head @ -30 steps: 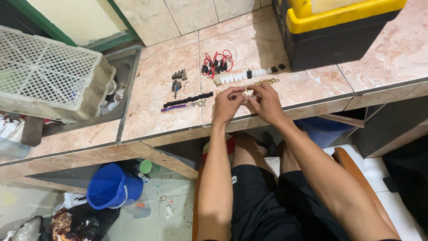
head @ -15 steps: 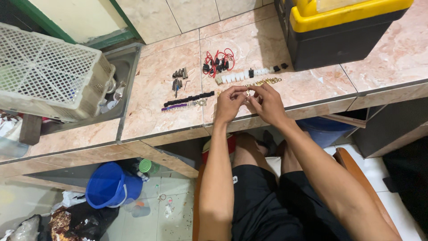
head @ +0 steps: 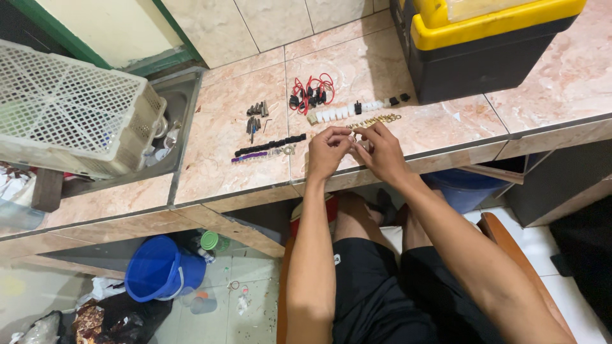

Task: The person sorts small hardware parts, wires, and connectors laid out on a tiled counter and places them one by one into the compartments of a yellow toolbox, occasionally picking items up from the counter to arrange them inside the box.

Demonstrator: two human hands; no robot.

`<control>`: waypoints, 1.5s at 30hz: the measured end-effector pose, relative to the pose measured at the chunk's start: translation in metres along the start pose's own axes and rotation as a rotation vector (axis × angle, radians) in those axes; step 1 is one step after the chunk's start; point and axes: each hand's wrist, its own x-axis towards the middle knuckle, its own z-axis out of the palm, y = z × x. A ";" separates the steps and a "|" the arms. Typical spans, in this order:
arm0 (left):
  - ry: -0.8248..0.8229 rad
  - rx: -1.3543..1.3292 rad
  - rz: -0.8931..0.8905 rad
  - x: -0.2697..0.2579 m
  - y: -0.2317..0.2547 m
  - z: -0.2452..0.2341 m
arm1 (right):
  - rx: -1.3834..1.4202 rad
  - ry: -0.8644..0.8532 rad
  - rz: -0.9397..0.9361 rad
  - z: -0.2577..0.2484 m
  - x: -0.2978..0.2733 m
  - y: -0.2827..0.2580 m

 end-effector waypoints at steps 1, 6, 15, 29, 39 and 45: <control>-0.001 0.001 -0.009 0.000 0.000 0.000 | 0.003 -0.002 0.003 0.001 0.000 0.001; -0.024 -0.006 -0.008 0.000 0.000 -0.001 | 0.030 -0.052 0.015 -0.001 0.002 0.009; 0.002 0.142 0.047 0.002 0.000 0.000 | 0.031 -0.138 0.057 -0.044 0.015 0.032; 0.109 0.338 0.118 0.001 0.022 0.039 | -0.148 -0.310 0.267 -0.106 0.059 0.080; 0.115 0.408 0.150 0.014 0.027 0.052 | -0.373 -0.564 0.380 -0.103 0.080 0.089; 0.123 0.409 0.105 0.016 0.027 0.047 | -0.309 -0.610 0.384 -0.098 0.084 0.096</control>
